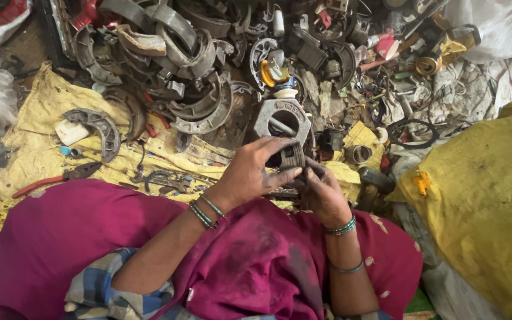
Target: The person sits on the floor and uses a small metal tool to scrape and clean the inside of a cylindrical metal part. They repeatedly rotate the part and scrape its inner surface, occasionally pausing to inspect it.
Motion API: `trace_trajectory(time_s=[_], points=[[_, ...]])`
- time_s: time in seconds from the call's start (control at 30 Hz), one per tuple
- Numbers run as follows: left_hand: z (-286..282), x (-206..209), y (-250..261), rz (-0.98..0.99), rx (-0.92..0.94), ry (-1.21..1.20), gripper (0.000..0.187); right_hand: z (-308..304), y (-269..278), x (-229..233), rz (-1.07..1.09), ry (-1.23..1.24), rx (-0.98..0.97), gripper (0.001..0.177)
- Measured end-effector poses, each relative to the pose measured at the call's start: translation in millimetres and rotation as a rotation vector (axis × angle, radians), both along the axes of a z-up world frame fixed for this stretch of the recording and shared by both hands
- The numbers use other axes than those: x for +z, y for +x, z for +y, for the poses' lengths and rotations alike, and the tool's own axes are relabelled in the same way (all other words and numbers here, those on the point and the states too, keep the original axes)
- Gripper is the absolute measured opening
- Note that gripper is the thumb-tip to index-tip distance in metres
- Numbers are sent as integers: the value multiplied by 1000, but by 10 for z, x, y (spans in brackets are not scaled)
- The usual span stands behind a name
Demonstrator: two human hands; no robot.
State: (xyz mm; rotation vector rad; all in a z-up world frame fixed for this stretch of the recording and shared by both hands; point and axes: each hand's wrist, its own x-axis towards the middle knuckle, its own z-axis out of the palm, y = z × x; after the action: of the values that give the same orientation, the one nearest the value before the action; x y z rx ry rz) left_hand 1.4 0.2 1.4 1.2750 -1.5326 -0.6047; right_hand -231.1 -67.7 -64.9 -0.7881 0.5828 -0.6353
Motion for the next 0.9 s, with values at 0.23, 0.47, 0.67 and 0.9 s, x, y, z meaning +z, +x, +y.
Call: trace_trajectory(time_s=[0.23,0.47,0.67,0.9], points=[[-6,79,1,49,21,-19,49,41,65,11,12,-11,-52,61],[0,86,9,113,24,43,41,60,122,102,70,-85,-50,67],[-68,-203,-121,183,98,50,36,104,179,107,164,-84,-98,57],[-108,-590,-365,2,251,301,38,57,226,-169,285,212,-125,37]])
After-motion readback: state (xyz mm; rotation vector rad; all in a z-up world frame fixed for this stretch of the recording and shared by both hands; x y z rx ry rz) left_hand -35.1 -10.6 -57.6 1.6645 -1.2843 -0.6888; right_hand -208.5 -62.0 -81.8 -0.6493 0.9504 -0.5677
